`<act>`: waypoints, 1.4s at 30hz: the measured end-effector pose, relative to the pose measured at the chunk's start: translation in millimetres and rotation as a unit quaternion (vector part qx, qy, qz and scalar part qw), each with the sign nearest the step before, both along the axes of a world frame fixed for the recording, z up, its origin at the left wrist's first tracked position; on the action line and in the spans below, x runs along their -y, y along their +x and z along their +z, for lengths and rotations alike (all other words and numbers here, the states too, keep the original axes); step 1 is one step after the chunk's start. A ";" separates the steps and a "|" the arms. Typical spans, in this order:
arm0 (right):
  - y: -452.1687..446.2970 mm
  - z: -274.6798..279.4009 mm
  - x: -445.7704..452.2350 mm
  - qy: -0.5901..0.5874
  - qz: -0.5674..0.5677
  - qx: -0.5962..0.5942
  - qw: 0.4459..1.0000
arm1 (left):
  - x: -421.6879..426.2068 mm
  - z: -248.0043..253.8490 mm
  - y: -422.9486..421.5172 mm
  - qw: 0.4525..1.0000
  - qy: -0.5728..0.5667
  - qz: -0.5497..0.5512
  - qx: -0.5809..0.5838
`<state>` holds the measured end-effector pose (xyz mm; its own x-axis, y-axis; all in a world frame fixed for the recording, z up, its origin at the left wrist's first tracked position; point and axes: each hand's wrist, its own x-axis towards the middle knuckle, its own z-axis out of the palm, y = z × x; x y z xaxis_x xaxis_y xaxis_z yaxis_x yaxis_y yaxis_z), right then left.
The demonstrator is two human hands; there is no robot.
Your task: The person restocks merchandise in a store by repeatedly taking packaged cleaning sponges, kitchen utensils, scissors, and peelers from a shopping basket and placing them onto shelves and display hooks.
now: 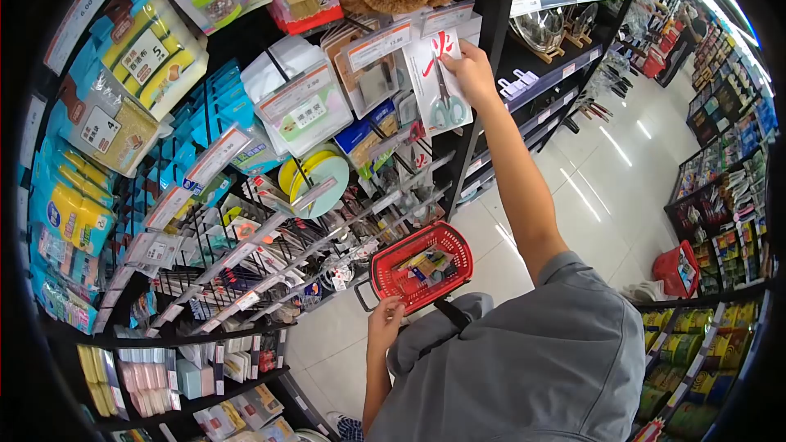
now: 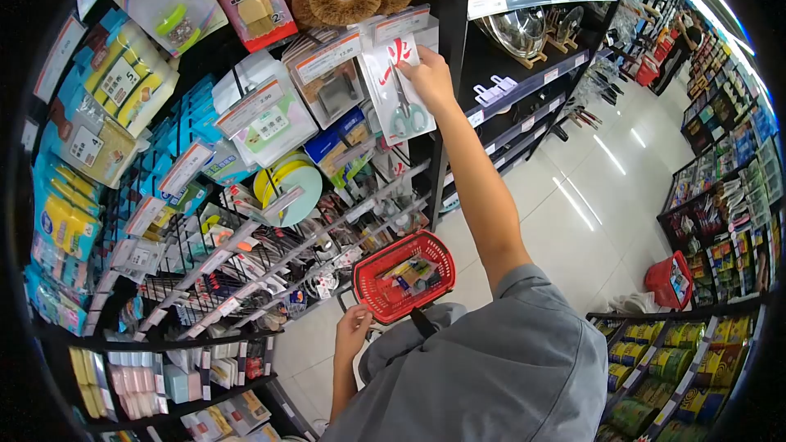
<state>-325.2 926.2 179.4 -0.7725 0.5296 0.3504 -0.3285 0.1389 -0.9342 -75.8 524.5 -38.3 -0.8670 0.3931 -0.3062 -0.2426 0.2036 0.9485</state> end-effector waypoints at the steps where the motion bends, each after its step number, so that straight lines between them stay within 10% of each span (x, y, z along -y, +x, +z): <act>1: -0.3 -0.9 -0.8 -0.002 -0.003 0.000 1.000 | -0.9 -1.6 0.5 1.000 -0.002 -0.003 0.000; 15: -25.1 -8.3 -3.1 -0.044 0.002 0.021 0.999 | 0.6 -7.0 8.0 1.000 0.004 0.003 0.002; 22: -108.9 -24.2 -29.8 0.317 -0.125 0.033 0.939 | 7.0 -11.2 4.4 0.999 -0.047 -0.016 -0.014; 31: -63.2 -44.5 -3.8 0.270 -0.068 0.156 0.948 | 20.0 -34.0 25.7 0.997 -0.062 0.027 0.025; 35: 13.9 -43.6 23.2 0.214 -0.094 -0.022 0.972 | 37.1 -49.5 44.1 0.980 -0.194 -0.015 -0.035; 37: 53.7 -65.0 43.7 0.070 -0.009 -0.126 0.990 | 56.7 -85.7 65.6 0.975 -0.220 0.017 -0.012; 42: 175.2 -243.6 77.0 0.098 0.208 0.234 0.945 | 76.1 -104.1 116.6 0.959 -0.260 0.033 0.107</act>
<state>-150.0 849.2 -64.3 -0.9941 0.1066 -0.0215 0.0502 0.2751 -0.9601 40.8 448.4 -142.3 -0.7803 0.0850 -0.6196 -0.4488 0.6139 0.6494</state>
